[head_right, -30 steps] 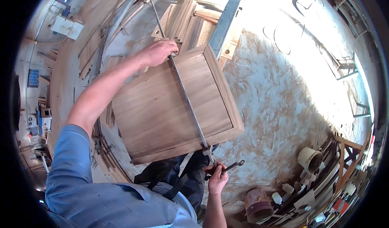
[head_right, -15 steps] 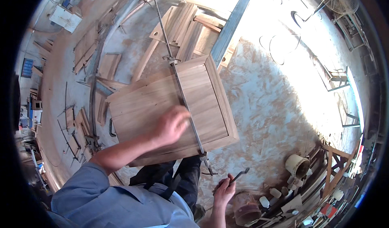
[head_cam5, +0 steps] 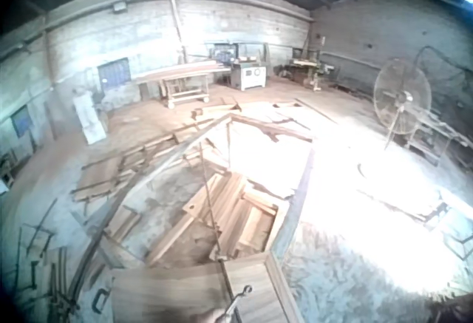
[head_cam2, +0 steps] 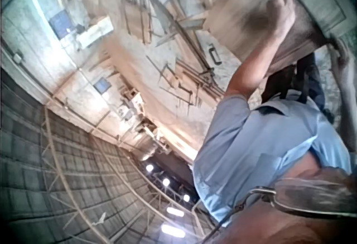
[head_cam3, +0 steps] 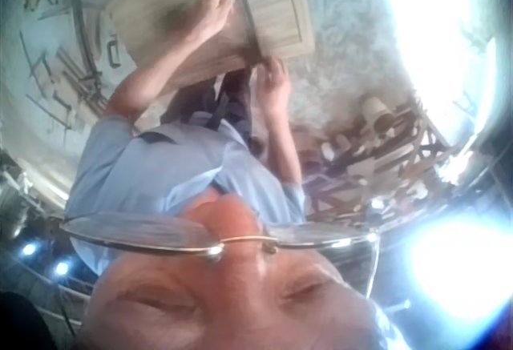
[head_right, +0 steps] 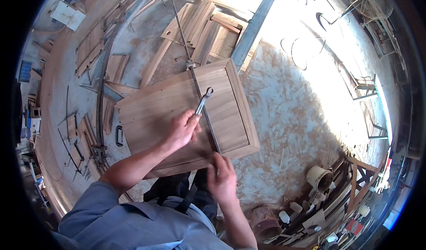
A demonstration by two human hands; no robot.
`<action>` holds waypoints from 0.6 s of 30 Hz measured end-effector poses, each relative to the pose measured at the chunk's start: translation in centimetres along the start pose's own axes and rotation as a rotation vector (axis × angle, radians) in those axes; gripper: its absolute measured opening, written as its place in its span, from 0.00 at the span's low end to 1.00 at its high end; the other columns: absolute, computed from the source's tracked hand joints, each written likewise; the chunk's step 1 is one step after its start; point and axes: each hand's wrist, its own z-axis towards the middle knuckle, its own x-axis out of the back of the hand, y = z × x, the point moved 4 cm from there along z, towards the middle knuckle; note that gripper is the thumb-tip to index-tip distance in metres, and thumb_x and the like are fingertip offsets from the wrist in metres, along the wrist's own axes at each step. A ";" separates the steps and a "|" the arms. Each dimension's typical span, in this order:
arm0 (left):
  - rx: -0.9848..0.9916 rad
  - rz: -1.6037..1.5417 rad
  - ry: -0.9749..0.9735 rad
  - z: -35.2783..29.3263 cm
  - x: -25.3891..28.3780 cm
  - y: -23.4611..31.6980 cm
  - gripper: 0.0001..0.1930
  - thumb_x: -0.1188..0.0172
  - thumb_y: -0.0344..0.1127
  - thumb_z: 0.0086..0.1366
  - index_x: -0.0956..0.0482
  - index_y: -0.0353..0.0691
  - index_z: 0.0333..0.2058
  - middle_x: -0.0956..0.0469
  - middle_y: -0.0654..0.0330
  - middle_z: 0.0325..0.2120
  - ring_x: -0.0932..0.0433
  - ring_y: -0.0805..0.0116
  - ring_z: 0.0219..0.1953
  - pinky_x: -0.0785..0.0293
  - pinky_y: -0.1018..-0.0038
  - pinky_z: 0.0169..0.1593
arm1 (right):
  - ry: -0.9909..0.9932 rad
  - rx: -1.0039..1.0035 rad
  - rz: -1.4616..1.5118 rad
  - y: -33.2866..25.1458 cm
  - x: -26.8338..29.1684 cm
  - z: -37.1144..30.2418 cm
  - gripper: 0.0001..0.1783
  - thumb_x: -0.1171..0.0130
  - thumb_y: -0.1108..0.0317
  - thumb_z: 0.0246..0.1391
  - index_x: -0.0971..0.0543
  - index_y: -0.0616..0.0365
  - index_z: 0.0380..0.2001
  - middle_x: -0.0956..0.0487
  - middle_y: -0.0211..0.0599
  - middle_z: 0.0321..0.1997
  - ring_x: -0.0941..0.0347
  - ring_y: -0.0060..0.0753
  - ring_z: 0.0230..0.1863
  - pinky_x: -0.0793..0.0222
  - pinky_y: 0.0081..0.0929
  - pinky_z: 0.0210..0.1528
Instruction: The person retrieves a metal bar clamp and a wrench from a pile of tools. They then use the wrench to tighten the clamp onto a wooden cabinet door resting on a workbench, securing the wood pieces together.
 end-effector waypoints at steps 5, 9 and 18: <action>-0.294 0.394 0.210 3.4 1.5 0.2 0.15 0.48 0.31 0.65 0.29 0.31 0.48 0.22 0.46 0.25 0.21 0.48 0.26 0.24 0.59 0.31 | 0.152 -0.038 -0.404 6.7 1.2 -5.2 0.23 0.39 0.67 0.52 0.30 0.68 0.48 0.26 0.52 0.44 0.26 0.53 0.41 0.28 0.41 0.45; -0.395 0.579 0.301 4.9 1.7 1.2 0.22 0.51 0.27 0.61 0.31 0.31 0.55 0.23 0.40 0.30 0.22 0.41 0.33 0.24 0.54 0.38 | 0.093 -0.185 -0.159 7.4 -0.6 -5.5 0.28 0.37 0.61 0.51 0.30 0.69 0.50 0.24 0.51 0.42 0.25 0.54 0.41 0.28 0.42 0.45; -0.211 0.617 0.358 7.4 3.3 0.7 0.22 0.50 0.29 0.61 0.30 0.37 0.56 0.23 0.39 0.36 0.22 0.42 0.39 0.26 0.54 0.43 | -0.086 -0.326 -0.421 9.2 -1.8 -3.9 0.23 0.40 0.56 0.54 0.25 0.63 0.44 0.20 0.50 0.34 0.23 0.55 0.35 0.28 0.45 0.38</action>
